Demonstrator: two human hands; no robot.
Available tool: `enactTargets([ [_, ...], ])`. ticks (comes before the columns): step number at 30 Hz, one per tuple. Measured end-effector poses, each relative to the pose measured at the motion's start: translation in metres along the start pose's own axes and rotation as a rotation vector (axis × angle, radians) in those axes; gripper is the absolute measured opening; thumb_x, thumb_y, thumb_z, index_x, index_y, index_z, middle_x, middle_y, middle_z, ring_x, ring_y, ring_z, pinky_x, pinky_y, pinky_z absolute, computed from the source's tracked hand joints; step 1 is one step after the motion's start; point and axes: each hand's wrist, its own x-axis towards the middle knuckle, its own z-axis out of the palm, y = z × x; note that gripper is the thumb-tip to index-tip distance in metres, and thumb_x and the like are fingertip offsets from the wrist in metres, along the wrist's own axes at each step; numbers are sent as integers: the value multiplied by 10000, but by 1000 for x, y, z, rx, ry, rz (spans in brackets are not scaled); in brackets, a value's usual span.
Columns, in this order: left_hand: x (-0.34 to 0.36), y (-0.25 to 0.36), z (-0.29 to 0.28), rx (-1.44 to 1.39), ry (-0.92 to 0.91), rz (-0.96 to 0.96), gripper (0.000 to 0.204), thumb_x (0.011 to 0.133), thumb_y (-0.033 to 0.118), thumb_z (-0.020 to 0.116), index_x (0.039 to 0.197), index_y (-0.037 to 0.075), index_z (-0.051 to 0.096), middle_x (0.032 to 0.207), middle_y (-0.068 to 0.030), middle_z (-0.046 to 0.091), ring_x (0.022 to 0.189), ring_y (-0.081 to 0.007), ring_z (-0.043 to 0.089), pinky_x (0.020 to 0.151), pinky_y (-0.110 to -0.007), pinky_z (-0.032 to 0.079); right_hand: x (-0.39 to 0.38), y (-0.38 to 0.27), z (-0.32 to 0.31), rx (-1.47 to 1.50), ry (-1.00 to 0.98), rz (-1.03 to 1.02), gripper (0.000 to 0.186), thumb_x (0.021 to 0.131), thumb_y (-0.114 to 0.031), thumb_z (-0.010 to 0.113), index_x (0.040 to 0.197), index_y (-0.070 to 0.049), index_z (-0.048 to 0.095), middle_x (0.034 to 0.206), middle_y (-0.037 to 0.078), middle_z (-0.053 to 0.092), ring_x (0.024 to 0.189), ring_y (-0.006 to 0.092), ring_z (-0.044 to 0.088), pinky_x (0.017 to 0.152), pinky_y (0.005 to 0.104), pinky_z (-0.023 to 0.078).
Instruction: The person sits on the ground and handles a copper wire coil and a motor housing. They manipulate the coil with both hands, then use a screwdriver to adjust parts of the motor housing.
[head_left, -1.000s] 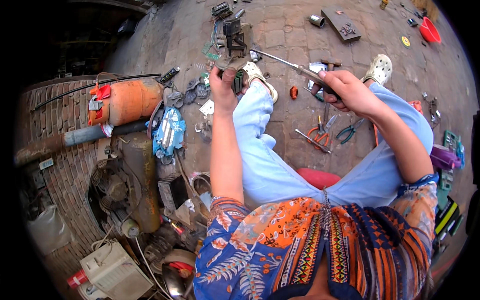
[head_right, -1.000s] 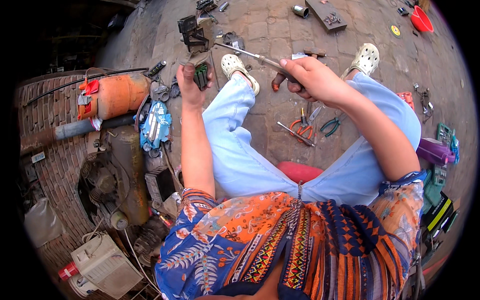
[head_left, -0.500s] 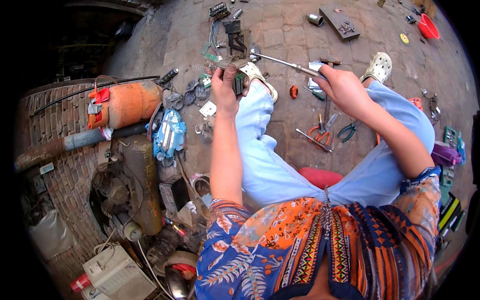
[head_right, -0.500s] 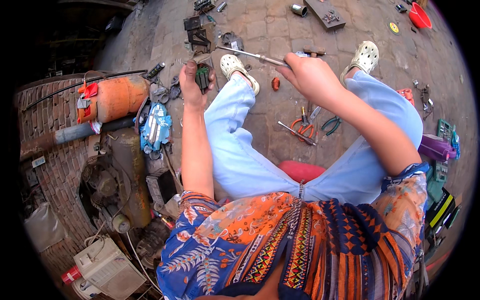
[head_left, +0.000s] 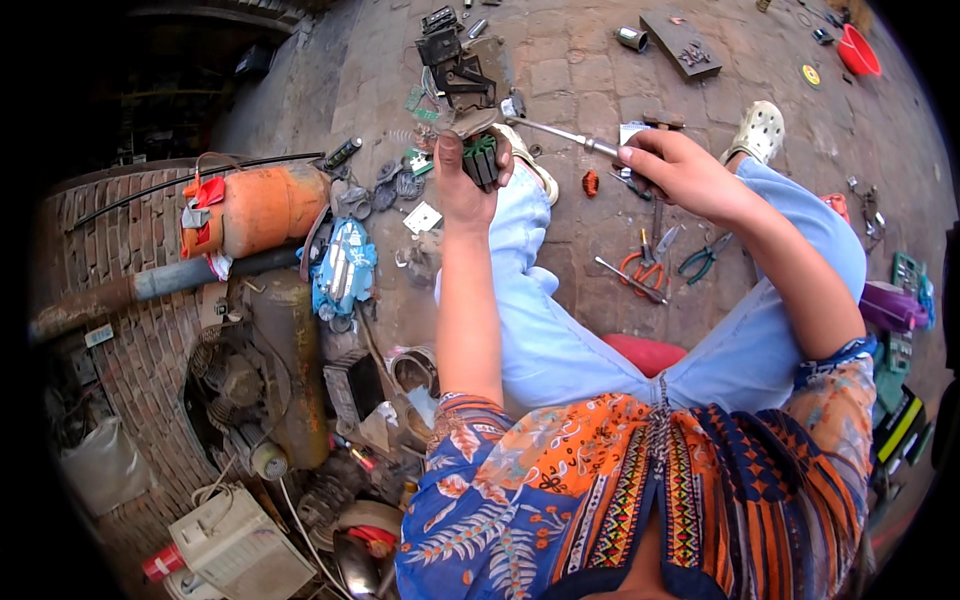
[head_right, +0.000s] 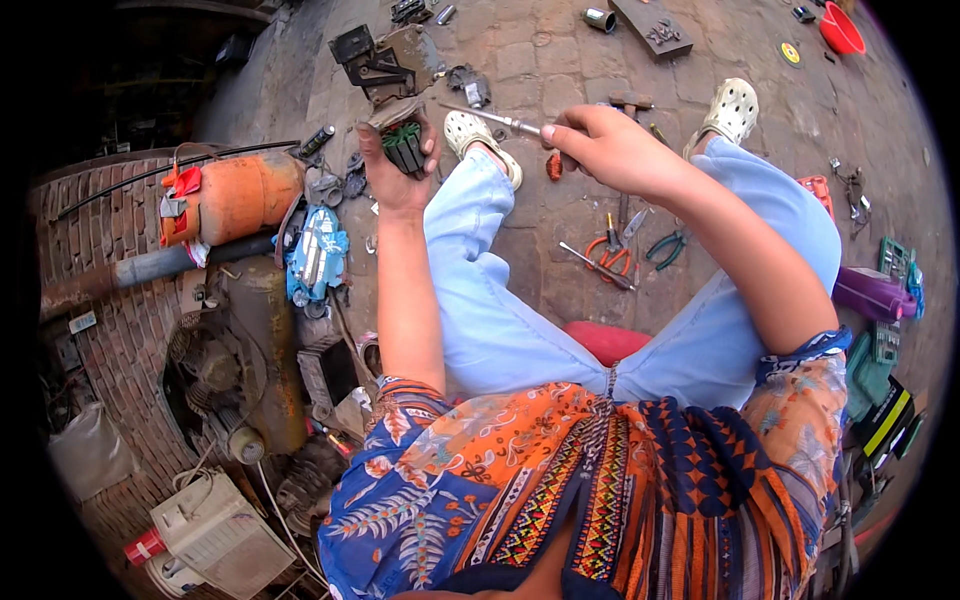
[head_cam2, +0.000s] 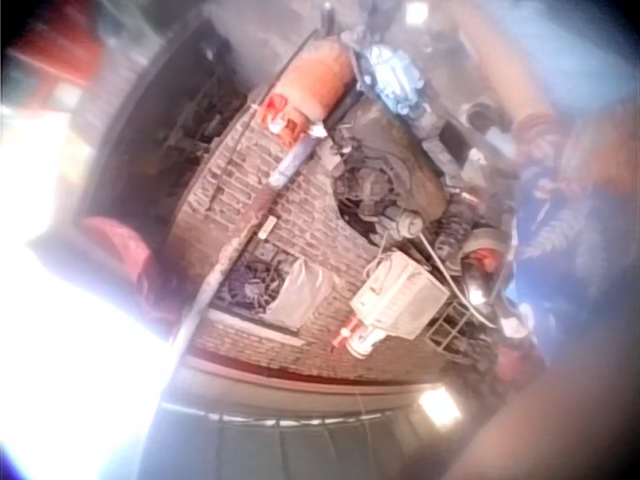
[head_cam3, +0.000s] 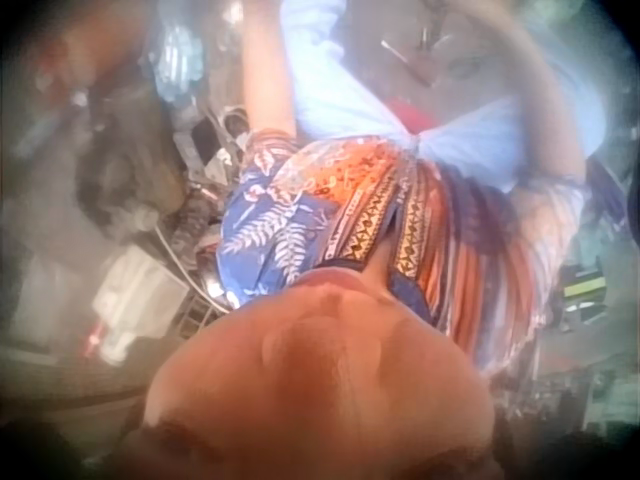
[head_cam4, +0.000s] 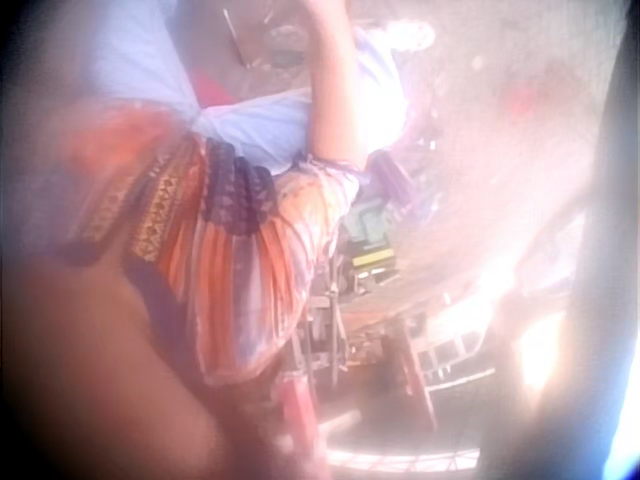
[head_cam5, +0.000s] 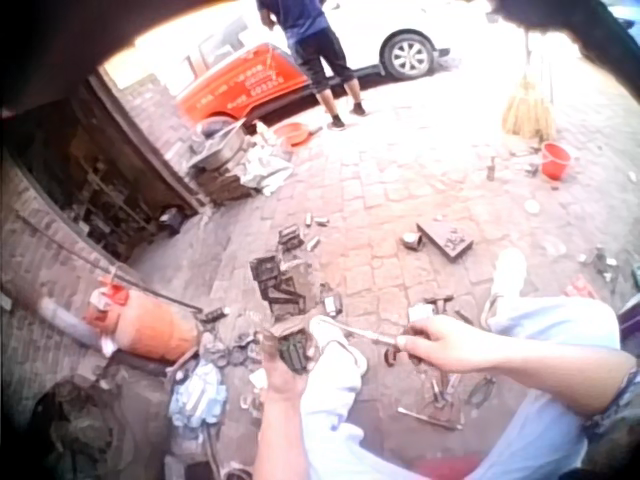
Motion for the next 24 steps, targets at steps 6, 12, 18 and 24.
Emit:
enactTargets([
  [6,3,6,16,-283,-82,-83,792,740,775,516,1039,43,574,600,-26,441,432,-107,358,421,-221,277,-9,-20,-4,443,179,57,323,947,-320,518,1093,-31,530,766,0,554,554,49,421,471,220,332],
  [12,6,17,8,-242,-31,-26,819,716,799,511,1050,54,568,586,-18,415,421,-100,346,424,-227,274,-29,-44,-14,302,213,-108,357,890,-280,608,1157,-43,596,769,-14,588,550,24,401,477,191,287],
  [18,4,19,-4,-213,-7,21,788,731,792,500,1059,78,561,586,-23,415,418,-110,364,422,-233,279,-31,-45,-18,-25,276,-268,335,852,-246,657,1069,10,651,837,19,641,741,70,539,645,223,430],
  [24,4,20,5,-110,6,36,816,720,794,512,1028,40,559,594,-29,431,411,-107,360,406,-221,272,-22,-32,-18,-97,293,-386,327,849,-231,654,1051,27,650,870,66,662,804,106,576,730,259,462],
])
